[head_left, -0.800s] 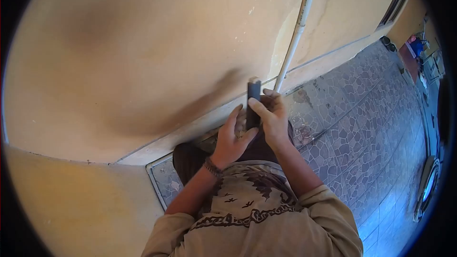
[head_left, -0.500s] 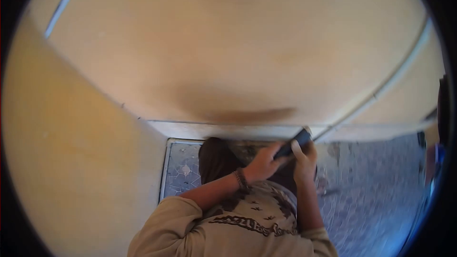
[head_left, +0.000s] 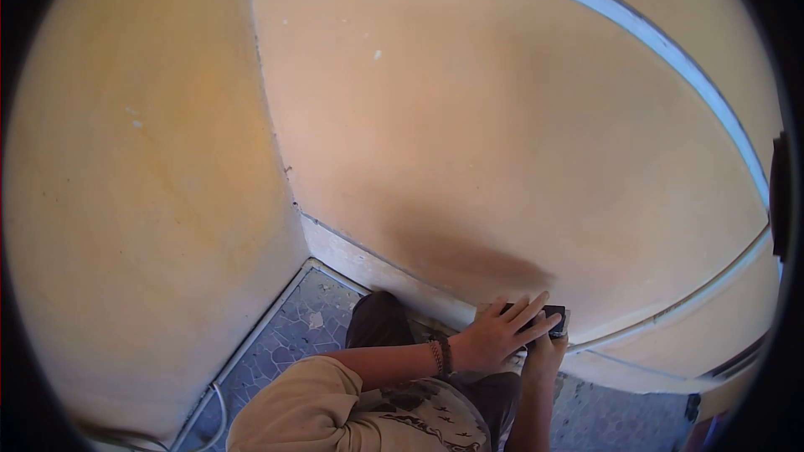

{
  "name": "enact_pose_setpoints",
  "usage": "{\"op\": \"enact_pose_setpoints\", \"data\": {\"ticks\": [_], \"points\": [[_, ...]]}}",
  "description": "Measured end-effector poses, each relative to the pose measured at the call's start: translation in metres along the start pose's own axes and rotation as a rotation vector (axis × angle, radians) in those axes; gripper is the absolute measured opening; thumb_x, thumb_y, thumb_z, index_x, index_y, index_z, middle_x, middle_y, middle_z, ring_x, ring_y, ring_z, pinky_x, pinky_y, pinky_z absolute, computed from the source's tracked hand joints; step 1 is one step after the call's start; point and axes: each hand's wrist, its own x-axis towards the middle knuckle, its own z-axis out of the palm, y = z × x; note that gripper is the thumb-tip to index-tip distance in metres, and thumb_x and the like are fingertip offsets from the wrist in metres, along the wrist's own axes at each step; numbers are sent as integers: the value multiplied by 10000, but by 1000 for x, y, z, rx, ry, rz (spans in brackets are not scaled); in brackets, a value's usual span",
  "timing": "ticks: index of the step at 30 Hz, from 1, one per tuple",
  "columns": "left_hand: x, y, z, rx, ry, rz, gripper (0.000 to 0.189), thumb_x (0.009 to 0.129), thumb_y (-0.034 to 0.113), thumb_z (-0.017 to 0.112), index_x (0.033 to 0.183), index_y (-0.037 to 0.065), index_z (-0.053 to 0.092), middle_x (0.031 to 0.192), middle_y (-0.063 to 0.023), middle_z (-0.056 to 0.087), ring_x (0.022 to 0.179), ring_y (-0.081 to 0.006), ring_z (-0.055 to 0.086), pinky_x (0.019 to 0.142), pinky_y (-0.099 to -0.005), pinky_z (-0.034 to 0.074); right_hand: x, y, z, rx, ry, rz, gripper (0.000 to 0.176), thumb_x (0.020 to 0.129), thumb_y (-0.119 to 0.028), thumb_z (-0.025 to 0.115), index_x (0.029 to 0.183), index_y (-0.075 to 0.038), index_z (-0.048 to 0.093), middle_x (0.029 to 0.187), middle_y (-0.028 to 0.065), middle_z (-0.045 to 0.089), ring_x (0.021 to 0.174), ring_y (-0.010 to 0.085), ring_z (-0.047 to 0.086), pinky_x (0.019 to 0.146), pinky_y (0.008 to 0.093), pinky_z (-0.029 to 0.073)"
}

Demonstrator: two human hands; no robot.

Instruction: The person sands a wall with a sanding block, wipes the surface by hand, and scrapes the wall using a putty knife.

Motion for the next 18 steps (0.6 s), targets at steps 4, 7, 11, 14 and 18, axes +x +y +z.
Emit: {"op": "enact_pose_setpoints", "data": {"ticks": [4,7,11,14,18], "points": [[-2,-22,-7,46,78,-25,650,840,201,602,1464,183,418,1325,-188,507,1077,-273,564,864,-365,464,11,-13,11,-144,-164,-98,256,974,-190,613,1133,3,555,1009,63,616,903,129,587,780,286,498],[-2,-33,-16,97,97,-10,616,848,203,600,1443,179,440,1315,-194,511,1057,-277,571,865,-363,470,18,-22,16,-195,-251,-185,325,958,-215,643,1168,8,537,1025,60,611,932,133,582,819,291,492],[13,-45,-24,62,214,63,618,836,252,628,1424,154,465,1298,-206,518,1049,-325,566,812,-384,504,28,-31,15,-102,-395,-221,413,923,-259,695,1193,3,525,1059,68,604,974,152,585,838,305,490],[41,-47,-44,197,261,7,650,821,284,655,1431,150,477,1311,-214,517,1037,-350,560,785,-382,513,32,-52,6,65,-574,-365,408,904,-233,719,1185,-5,529,1017,59,618,949,145,595,824,313,494],[101,-52,-90,417,220,161,673,822,271,647,1447,101,463,1387,-229,484,1070,-349,540,856,-457,482,29,-33,-39,-179,-375,-316,305,899,-119,714,1129,-14,544,940,42,630,879,117,597,813,287,485]]}}
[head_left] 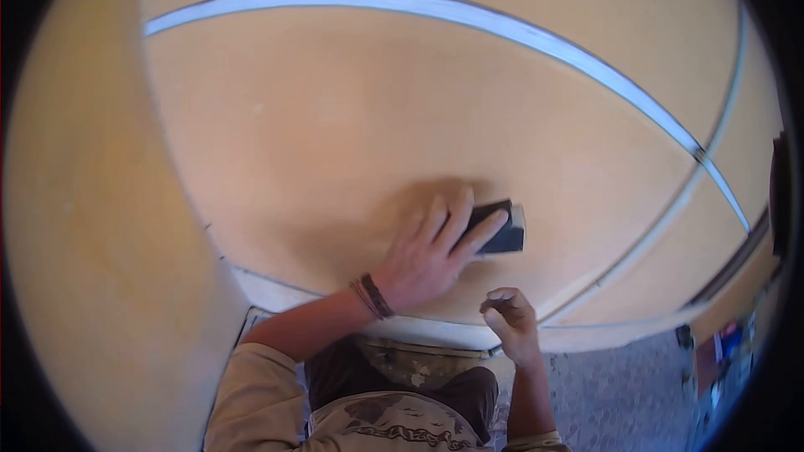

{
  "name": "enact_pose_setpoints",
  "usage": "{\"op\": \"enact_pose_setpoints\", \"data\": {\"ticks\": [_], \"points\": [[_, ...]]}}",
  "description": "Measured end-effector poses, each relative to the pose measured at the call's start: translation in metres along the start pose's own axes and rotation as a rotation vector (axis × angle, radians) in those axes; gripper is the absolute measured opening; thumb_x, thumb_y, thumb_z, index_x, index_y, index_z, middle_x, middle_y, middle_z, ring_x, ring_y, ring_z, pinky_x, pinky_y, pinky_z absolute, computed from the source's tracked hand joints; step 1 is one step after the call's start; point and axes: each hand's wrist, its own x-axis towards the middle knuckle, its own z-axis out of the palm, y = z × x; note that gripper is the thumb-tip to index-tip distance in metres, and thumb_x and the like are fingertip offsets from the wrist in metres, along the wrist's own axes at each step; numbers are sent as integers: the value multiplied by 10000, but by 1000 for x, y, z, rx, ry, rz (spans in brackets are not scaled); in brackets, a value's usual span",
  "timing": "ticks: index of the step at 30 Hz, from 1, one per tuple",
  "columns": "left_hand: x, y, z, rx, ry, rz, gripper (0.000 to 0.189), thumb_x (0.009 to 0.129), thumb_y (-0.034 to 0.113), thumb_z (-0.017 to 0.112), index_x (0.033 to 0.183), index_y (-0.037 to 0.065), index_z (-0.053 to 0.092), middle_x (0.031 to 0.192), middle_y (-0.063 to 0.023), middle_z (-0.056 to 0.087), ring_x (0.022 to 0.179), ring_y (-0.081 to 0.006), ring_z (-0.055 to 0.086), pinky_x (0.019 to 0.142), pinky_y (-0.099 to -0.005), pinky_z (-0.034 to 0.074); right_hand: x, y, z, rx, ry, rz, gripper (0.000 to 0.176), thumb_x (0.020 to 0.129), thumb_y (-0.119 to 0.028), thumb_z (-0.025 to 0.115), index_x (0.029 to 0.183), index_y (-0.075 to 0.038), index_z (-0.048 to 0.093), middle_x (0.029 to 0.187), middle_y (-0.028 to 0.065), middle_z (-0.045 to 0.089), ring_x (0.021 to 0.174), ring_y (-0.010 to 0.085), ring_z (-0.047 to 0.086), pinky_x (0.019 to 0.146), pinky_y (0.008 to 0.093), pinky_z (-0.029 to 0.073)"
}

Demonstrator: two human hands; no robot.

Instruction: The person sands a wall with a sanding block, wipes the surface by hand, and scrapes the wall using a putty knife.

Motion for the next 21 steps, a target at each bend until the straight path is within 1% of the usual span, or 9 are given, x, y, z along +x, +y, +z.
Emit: {"op": "enact_pose_setpoints", "data": {"ticks": [3,5,6,9,13,14,17,20,21], "points": [[57,-3,12,268,122,244,683,829,305,625,1453,89,450,1455,-184,440,1208,-347,502,995,-497,416,-36,34,-3,30,310,270,209,918,-134,690,1055,1,609,908,40,653,855,102,599,794,255,488],[109,-7,12,363,141,353,665,857,331,593,1462,105,438,1484,-134,421,1304,-316,442,1082,-505,338,-70,62,-2,-113,342,437,236,918,-185,696,1028,18,647,896,53,680,830,110,614,766,263,502],[130,-4,15,415,150,409,656,871,344,577,1467,114,432,1499,-109,411,1351,-301,411,1126,-508,298,-87,73,1,-138,341,444,253,914,-210,701,1011,20,661,882,53,689,815,108,619,754,265,506],[170,17,34,150,173,406,624,903,345,553,1469,118,421,1516,-62,396,1423,-247,324,1176,-518,226,-132,99,8,-158,347,567,278,905,-257,708,982,10,687,866,59,710,802,108,641,746,272,514],[240,57,48,402,292,553,601,922,370,541,1444,93,433,1527,-50,376,1414,-231,324,1180,-503,210,-150,120,14,-188,306,671,309,893,-313,709,983,-17,704,887,83,728,829,144,675,772,299,521],[257,68,53,298,313,534,582,914,300,534,1446,91,428,1530,-55,371,1408,-233,333,1179,-495,206,-147,122,13,-221,317,676,317,886,-321,712,990,-21,705,893,94,729,837,162,682,780,309,523],[238,86,59,364,240,468,580,896,221,508,1454,92,419,1536,-60,363,1420,-233,319,1173,-498,215,-146,138,8,-295,388,691,333,869,-331,724,998,-24,704,881,110,723,824,187,687,771,328,526],[144,75,82,243,63,535,552,873,177,475,1421,107,491,1509,-70,417,1401,-247,376,1165,-514,245,-176,184,3,-359,502,673,320,858,-314,735,978,-19,702,832,110,711,766,183,677,720,337,531],[142,75,83,226,65,509,544,873,180,475,1412,111,502,1506,-73,422,1395,-250,387,1165,-515,247,-193,194,-2,-409,501,678,309,855,-308,737,968,-22,705,835,118,713,766,199,685,719,347,535]]}}
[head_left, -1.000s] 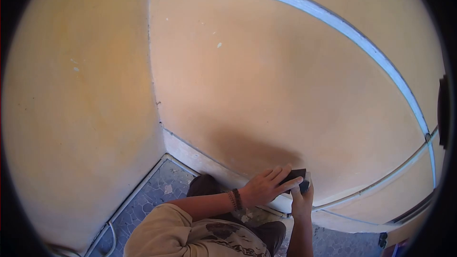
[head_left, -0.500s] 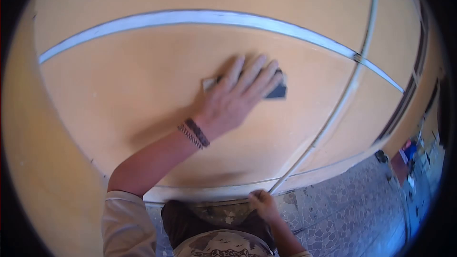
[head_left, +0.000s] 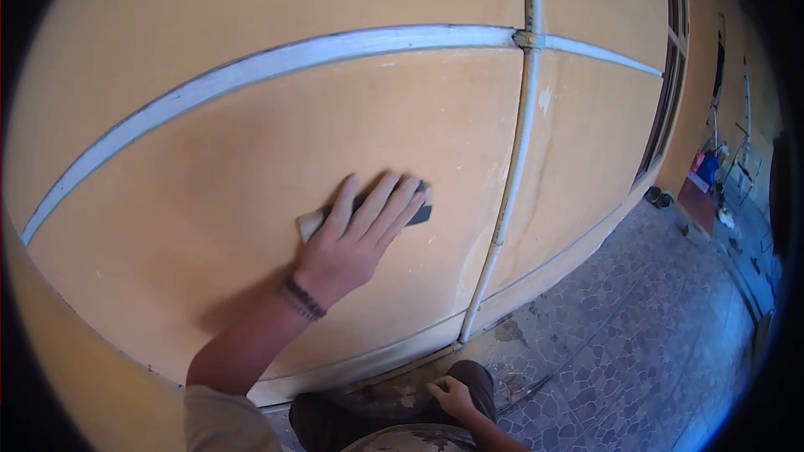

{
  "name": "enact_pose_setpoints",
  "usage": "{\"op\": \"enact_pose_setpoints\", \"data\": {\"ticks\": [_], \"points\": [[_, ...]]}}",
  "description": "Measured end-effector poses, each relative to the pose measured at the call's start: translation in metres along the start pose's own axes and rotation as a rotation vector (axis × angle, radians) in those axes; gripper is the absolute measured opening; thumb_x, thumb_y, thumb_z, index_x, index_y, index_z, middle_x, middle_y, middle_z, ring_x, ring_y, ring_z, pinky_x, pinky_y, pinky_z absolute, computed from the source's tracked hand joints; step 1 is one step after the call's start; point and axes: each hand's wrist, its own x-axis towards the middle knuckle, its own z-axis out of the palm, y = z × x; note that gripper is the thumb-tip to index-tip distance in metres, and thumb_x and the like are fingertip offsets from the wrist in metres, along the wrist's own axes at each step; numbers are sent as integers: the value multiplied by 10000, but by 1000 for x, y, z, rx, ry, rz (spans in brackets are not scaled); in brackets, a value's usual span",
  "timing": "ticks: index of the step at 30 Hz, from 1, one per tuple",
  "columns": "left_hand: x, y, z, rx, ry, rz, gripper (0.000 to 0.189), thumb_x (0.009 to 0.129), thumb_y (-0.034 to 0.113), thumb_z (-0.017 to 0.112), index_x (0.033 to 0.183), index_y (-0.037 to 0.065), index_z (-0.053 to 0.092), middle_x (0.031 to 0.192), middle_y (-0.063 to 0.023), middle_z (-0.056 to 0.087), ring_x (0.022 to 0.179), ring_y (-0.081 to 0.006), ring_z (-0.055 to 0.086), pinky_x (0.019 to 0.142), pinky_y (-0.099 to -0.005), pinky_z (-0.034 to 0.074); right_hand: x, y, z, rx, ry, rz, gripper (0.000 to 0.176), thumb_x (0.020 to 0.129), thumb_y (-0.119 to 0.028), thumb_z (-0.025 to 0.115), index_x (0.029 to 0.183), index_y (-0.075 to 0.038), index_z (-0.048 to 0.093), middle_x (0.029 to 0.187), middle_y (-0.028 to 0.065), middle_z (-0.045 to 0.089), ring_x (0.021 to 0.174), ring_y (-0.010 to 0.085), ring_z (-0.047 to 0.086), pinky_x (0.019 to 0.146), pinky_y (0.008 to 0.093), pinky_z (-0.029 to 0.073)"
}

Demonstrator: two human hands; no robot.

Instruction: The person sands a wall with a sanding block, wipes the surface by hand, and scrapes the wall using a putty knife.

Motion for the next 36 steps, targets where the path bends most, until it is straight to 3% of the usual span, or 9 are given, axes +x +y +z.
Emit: {"op": "enact_pose_setpoints", "data": {"ticks": [8,14,17,20,22,28,31,33,36], "points": [[153,-36,5,72,301,3,522,895,190,458,1392,31,487,1464,-84,459,1401,-245,346,1189,-464,200,-10,4,-6,-164,-14,111,233,820,-300,736,909,-86,716,857,120,717,828,279,701,772,402,540],[-1,47,18,-31,-107,166,544,919,228,414,1431,53,469,1515,-102,412,1418,-266,360,1161,-504,268,-10,30,-7,0,63,9,226,814,-306,741,880,-92,718,826,113,717,783,283,700,745,409,542],[40,32,19,-69,-27,125,529,892,195,475,1410,91,501,1507,-74,431,1420,-258,360,1157,-513,263,-7,33,-2,-65,83,-45,223,802,-287,761,869,-78,720,778,122,706,711,256,691,687,375,539],[155,-30,2,31,303,-100,563,863,95,526,1419,57,451,1464,-95,454,1351,-292,411,1136,-487,285,-8,29,4,-107,96,-11,225,801,-281,766,865,-70,721,763,124,702,698,243,688,677,363,537],[154,-29,2,73,249,-59,543,890,106,508,1426,42,445,1474,-100,449,1378,-288,384,1143,-493,276,-10,29,-4,-98,95,32,226,803,-292,760,866,-79,721,775,121,703,715,259,689,691,375,537],[-7,72,29,-146,-103,143,506,917,170,448,1407,58,501,1496,-108,435,1398,-280,389,1133,-527,304,-5,36,-2,-20,94,-2,220,803,-304,751,871,-98,719,824,117,711,773,287,693,724,396,538],[48,39,25,-124,29,133,526,896,174,476,1410,63,496,1488,-99,444,1410,-279,370,1134,-533,296,-8,26,0,-100,65,34,215,808,-294,744,872,-91,716,836,119,714,782,291,693,727,404,538],[131,-14,10,-47,213,-95,611,844,106,499,1447,45,427,1496,-112,420,1416,-286,343,1151,-523,259,-5,19,-2,-131,42,50,213,811,-289,741,871,-87,715,838,120,714,780,293,693,729,409,538],[136,-12,6,-1,189,-71,617,850,90,481,1461,40,405,1505,-122,407,1403,-295,359,1155,-515,256,-9,27,-4,-121,83,37,211,814,-286,737,870,-84,713,838,123,712,775,290,692,734,412,538]]}}
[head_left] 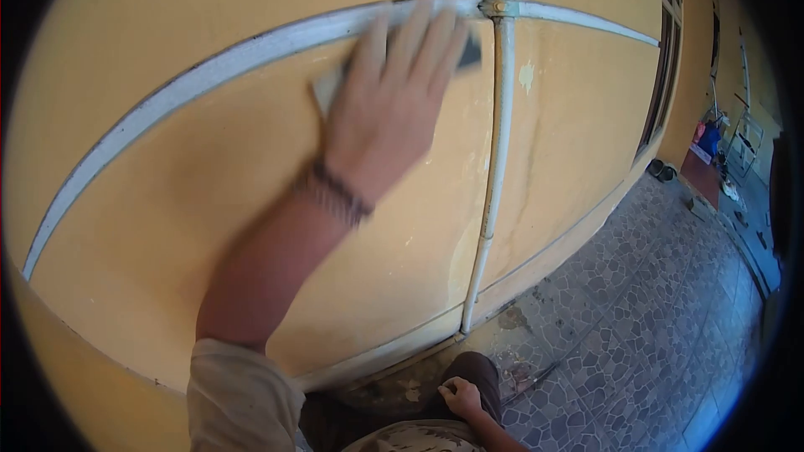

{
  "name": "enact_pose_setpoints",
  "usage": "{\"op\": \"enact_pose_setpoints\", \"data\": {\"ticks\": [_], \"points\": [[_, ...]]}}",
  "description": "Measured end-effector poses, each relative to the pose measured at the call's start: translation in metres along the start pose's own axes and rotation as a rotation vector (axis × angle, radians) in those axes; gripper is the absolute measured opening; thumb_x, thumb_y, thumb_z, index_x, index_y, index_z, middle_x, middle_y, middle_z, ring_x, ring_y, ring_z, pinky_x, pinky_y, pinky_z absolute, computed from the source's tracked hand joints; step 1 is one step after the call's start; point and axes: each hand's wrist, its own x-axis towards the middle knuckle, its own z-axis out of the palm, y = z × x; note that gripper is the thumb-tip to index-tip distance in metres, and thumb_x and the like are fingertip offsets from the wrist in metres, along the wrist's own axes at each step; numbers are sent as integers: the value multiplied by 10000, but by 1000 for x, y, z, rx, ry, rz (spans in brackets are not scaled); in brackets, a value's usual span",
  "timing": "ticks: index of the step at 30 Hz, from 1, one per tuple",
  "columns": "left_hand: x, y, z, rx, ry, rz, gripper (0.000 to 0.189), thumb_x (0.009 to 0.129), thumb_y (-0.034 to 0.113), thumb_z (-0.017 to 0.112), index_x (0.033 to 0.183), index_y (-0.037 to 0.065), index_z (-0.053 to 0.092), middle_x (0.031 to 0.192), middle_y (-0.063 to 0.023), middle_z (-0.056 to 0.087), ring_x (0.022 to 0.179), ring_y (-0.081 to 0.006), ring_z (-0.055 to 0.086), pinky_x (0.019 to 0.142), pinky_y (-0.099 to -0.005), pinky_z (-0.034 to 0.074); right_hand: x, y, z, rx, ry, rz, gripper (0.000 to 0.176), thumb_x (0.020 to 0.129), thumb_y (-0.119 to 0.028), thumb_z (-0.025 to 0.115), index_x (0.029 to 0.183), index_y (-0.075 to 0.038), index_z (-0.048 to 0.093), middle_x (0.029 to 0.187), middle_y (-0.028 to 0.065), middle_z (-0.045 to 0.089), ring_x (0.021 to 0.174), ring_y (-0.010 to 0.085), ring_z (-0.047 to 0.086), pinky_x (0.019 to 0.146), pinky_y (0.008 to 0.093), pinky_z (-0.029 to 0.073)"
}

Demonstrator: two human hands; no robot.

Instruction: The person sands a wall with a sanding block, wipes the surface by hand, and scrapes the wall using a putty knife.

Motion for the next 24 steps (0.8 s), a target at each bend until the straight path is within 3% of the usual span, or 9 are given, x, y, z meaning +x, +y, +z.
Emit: {"op": "enact_pose_setpoints", "data": {"ticks": [5,8,10,12,15,16,19,21,24], "points": [[-178,91,3,-82,-295,215,529,897,163,443,1414,63,497,1472,-108,469,1381,-293,418,1151,-516,278,3,8,-1,99,-15,-15,211,817,-284,733,868,-81,710,850,131,710,800,303,690,752,414,535],[-115,68,4,-145,-208,138,533,890,159,472,1415,70,495,1464,-96,480,1386,-275,409,1146,-516,282,-2,2,-7,43,-58,-5,210,819,-283,729,874,-81,708,877,137,708,834,323,684,764,422,530],[-28,25,12,26,-29,37,536,904,185,459,1423,55,473,1490,-111,436,1397,-284,376,1154,-507,266,1,-7,0,-7,-56,-36,207,820,-282,727,878,-84,707,891,139,706,852,335,679,770,428,527],[31,1,11,-54,73,-86,573,848,103,523,1419,75,481,1525,-107,392,1415,-301,351,1137,-534,277,3,-7,4,8,-52,11,208,817,-285,727,880,-88,705,899,139,703,858,334,676,771,434,525],[-41,42,18,2,-59,-8,553,872,122,502,1423,78,478,1529,-109,388,1421,-319,339,1139,-525,278,3,-3,-2,44,-13,33,208,815,-281,726,869,-82,699,890,137,703,841,333,678,758,430,527],[-82,66,16,21,-210,78,527,886,153,490,1408,81,501,1488,-113,450,1392,-335,385,1133,-509,292,5,1,-1,55,4,5,200,810,-273,736,864,-84,702,860,132,700,806,315,680,734,418,529],[-153,101,8,-120,-288,139,502,929,184,430,1412,72,501,1468,-103,475,1369,-290,426,1126,-500,317,5,8,6,89,40,-48,186,799,-257,753,854,-87,705,801,123,693,738,285,683,690,396,533],[-132,86,11,-128,-266,209,499,940,190,411,1415,65,496,1479,-96,461,1378,-267,416,1134,-493,312,2,5,2,82,50,-43,189,797,-261,750,851,-86,703,805,124,693,746,291,683,696,404,533],[-20,21,20,55,-1,2,523,882,106,511,1402,61,481,1389,-131,517,1321,-342,449,1098,-543,338,4,0,5,-2,26,-54,190,794,-264,742,851,-87,702,831,127,694,781,307,681,716,418,531]]}}
